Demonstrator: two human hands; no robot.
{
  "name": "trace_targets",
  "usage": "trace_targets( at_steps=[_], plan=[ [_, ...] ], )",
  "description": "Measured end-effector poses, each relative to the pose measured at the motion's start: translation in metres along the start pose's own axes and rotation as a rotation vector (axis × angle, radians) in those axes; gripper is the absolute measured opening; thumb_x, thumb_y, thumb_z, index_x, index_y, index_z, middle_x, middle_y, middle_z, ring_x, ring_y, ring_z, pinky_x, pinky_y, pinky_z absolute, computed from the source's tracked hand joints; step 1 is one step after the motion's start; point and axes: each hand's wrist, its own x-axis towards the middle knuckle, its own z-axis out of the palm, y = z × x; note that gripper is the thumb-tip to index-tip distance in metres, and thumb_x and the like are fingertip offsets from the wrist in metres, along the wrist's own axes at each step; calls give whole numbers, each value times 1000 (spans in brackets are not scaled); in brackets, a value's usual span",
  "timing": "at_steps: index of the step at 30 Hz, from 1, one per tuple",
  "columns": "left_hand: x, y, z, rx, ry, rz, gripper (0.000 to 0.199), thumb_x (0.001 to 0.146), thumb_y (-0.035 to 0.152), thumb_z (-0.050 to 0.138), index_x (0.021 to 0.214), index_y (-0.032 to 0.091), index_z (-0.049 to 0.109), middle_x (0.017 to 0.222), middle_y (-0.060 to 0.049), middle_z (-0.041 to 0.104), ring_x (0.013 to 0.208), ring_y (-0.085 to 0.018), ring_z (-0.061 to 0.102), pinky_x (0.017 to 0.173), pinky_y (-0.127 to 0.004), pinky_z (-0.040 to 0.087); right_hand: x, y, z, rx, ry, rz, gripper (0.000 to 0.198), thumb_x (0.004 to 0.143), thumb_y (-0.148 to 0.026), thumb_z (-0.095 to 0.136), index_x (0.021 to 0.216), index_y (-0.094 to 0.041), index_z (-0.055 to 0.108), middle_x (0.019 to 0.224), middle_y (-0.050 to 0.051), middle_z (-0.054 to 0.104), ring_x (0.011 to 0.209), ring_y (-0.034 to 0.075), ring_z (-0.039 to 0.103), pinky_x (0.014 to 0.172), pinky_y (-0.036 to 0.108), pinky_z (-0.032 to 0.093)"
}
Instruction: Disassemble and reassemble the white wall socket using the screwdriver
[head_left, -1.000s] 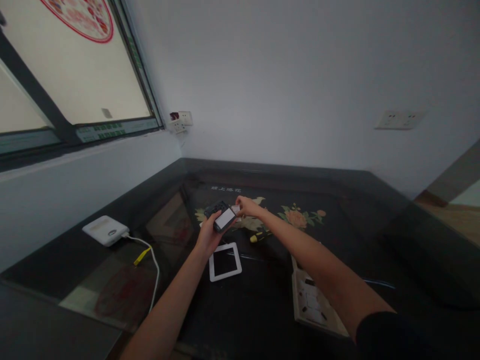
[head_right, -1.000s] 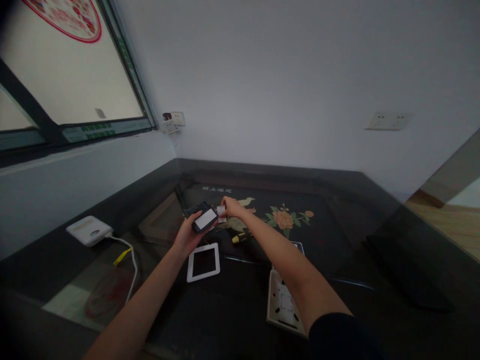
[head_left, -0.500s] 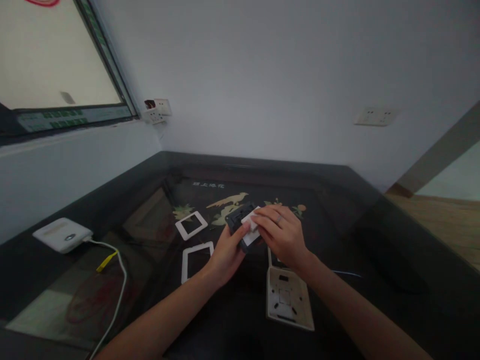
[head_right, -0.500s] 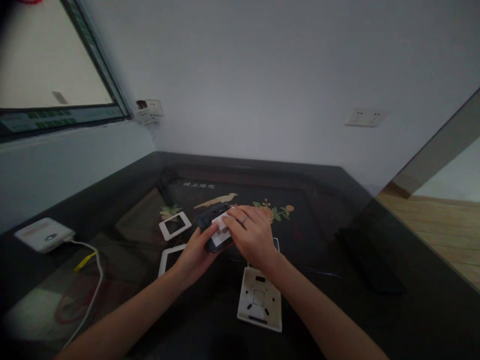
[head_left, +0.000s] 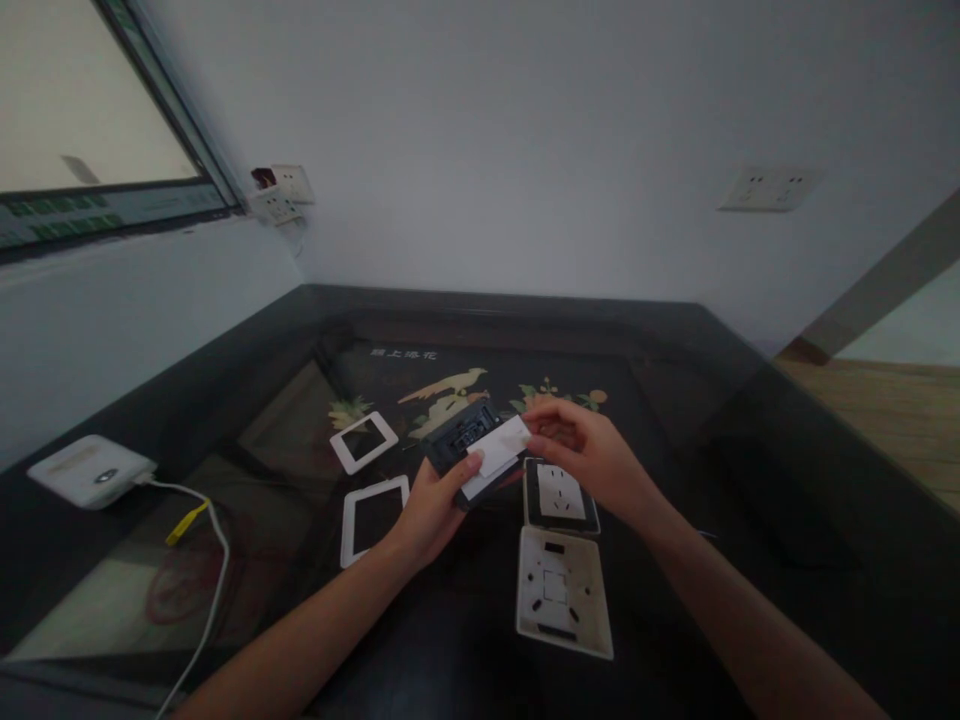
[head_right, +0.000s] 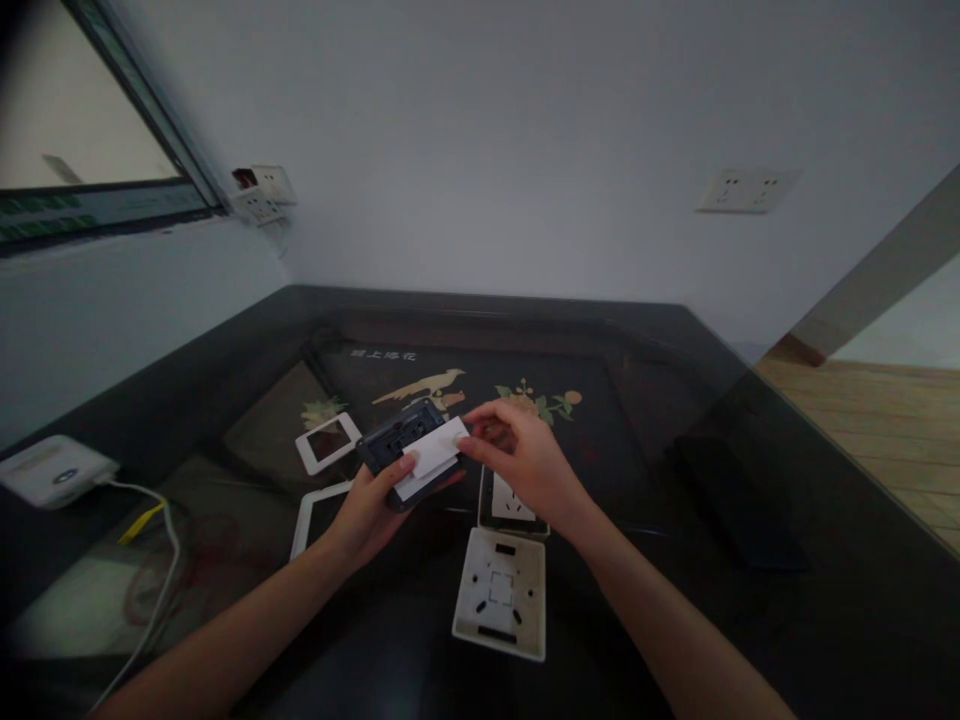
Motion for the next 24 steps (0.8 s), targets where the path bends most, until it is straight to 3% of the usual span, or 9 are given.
trace_targets(
  at_steps=[2, 5, 11, 14, 17, 19, 22, 24],
  plan=[
    [1, -2, -1, 2, -7, 0, 62, 64, 20, 81, 120, 20, 56, 97, -7, 73, 101, -28, 67, 94, -46, 53, 2, 5, 3, 87, -38, 84, 19, 74, -34, 72, 83, -20, 62, 73, 1, 65, 65, 15, 64, 58, 29, 54],
    [2, -4, -2, 18, -17, -21, 62, 64, 19, 80, 120, 20, 55, 101, -7, 72, 105, -29, 65, 94, -47, 53, 4, 9, 7, 218, 3, 154, 22, 71, -34, 75, 74, -20, 59, 72, 0, 64, 64, 13, 63, 56, 25, 52],
    [5, -4, -8, 105, -74, -215, 50, 63, 10, 78, 106, 18, 55, 104, -10, 70, 98, -30, 68, 87, -51, 56, 11, 20, -1, 479, 146, 208, 22, 80, -39, 65, 86, -23, 52, 79, -1, 65, 70, 14, 66, 64, 28, 57],
    [10, -2, -11, 146, -52, -266, 47, 65, 6, 73, 106, 20, 53, 104, -9, 69, 93, -29, 69, 81, -53, 58, 14, 28, -4, 533, 181, 254, 19, 85, -41, 57, 93, -26, 47, 74, -3, 62, 62, 14, 66, 53, 27, 56],
    [14, -1, -13, 176, -59, -295, 44, 68, 6, 70, 107, 19, 53, 103, -10, 69, 90, -29, 70, 79, -51, 58, 14, 30, -3, 520, 109, 290, 15, 89, -38, 51, 99, -27, 49, 67, -5, 59, 49, 12, 62, 42, 24, 51],
    [15, 0, -14, 197, -79, -302, 43, 69, 7, 71, 107, 18, 55, 103, -11, 69, 90, -29, 70, 79, -50, 58, 13, 29, -3, 476, 11, 283, 15, 87, -33, 55, 100, -26, 54, 70, -4, 59, 50, 11, 61, 43, 24, 53],
    [15, 0, -14, 247, -109, -293, 45, 68, 9, 73, 109, 19, 55, 105, -12, 68, 93, -29, 69, 77, -48, 59, 11, 26, -5, 416, -140, 274, 33, 78, -22, 64, 110, -26, 58, 81, -1, 64, 64, 13, 65, 54, 28, 58],
    [14, -1, -14, 287, -132, -275, 48, 68, 11, 75, 111, 20, 54, 108, -12, 67, 93, -30, 68, 74, -46, 60, 10, 25, -7, 384, -163, 260, 47, 74, -17, 68, 119, -26, 55, 80, -2, 66, 69, 14, 66, 58, 28, 58]
  ],
)
